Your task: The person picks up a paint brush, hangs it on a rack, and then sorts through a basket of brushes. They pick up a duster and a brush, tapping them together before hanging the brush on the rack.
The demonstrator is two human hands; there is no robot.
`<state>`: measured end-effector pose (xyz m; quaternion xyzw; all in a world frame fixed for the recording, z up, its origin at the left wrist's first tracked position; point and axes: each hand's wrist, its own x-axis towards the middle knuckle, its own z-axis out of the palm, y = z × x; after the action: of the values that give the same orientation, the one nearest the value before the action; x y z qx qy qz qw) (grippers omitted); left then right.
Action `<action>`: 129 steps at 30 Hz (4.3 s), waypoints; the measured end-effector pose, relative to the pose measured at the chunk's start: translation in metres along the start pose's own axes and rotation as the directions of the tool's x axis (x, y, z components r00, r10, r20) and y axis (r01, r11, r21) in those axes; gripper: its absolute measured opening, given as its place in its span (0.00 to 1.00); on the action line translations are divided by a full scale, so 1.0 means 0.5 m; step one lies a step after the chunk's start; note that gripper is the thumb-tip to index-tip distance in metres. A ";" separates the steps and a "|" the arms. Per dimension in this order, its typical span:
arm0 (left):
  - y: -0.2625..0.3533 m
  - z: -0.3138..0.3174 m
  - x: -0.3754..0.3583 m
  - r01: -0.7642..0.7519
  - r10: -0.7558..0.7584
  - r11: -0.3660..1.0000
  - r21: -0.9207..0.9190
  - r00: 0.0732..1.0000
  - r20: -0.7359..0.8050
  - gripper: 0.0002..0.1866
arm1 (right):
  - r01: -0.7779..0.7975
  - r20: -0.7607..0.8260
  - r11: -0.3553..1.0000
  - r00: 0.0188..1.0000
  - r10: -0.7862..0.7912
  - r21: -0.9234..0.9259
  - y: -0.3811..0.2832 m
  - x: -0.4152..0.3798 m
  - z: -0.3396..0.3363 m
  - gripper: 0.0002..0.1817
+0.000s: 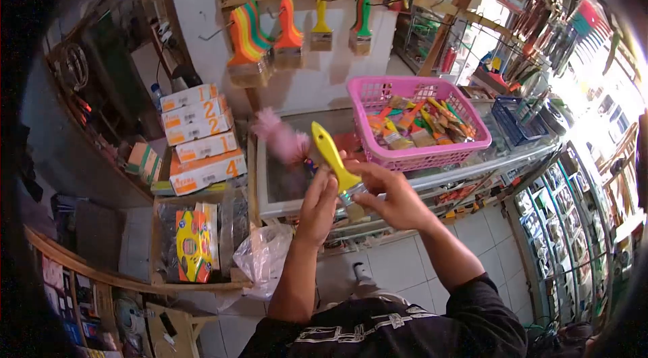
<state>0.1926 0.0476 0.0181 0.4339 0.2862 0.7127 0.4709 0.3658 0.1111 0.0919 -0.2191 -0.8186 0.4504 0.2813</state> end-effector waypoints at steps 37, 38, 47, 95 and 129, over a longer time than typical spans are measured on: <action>0.043 0.231 0.438 -0.424 0.387 0.561 0.711 0.894 0.227 0.39 | 0.432 -0.001 0.887 0.899 -0.438 -0.163 0.045 0.270 -0.471 0.43; 0.048 0.231 0.438 -0.414 0.369 0.567 0.712 0.900 0.230 0.40 | 0.446 -0.017 0.880 0.891 -0.454 -0.160 0.050 0.273 -0.468 0.43; 0.079 0.206 0.456 -0.427 0.359 0.577 0.696 0.898 0.254 0.41 | 0.436 -0.070 0.884 0.889 -0.452 -0.171 0.017 0.286 -0.444 0.42; 0.093 0.078 0.587 -0.344 0.119 0.439 0.830 0.938 0.326 0.44 | 0.123 -0.088 0.990 0.988 -0.128 -0.067 0.090 0.410 -0.394 0.50; -0.104 0.080 0.532 -0.092 -0.084 0.396 0.913 0.987 0.136 0.37 | 0.246 0.253 0.869 0.956 -0.146 -0.429 0.271 0.370 -0.464 0.50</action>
<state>0.2024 0.3125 0.0868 0.6776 0.5907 0.4018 0.1746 0.3948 0.4344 0.1255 -0.1450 -0.9445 0.2354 0.1775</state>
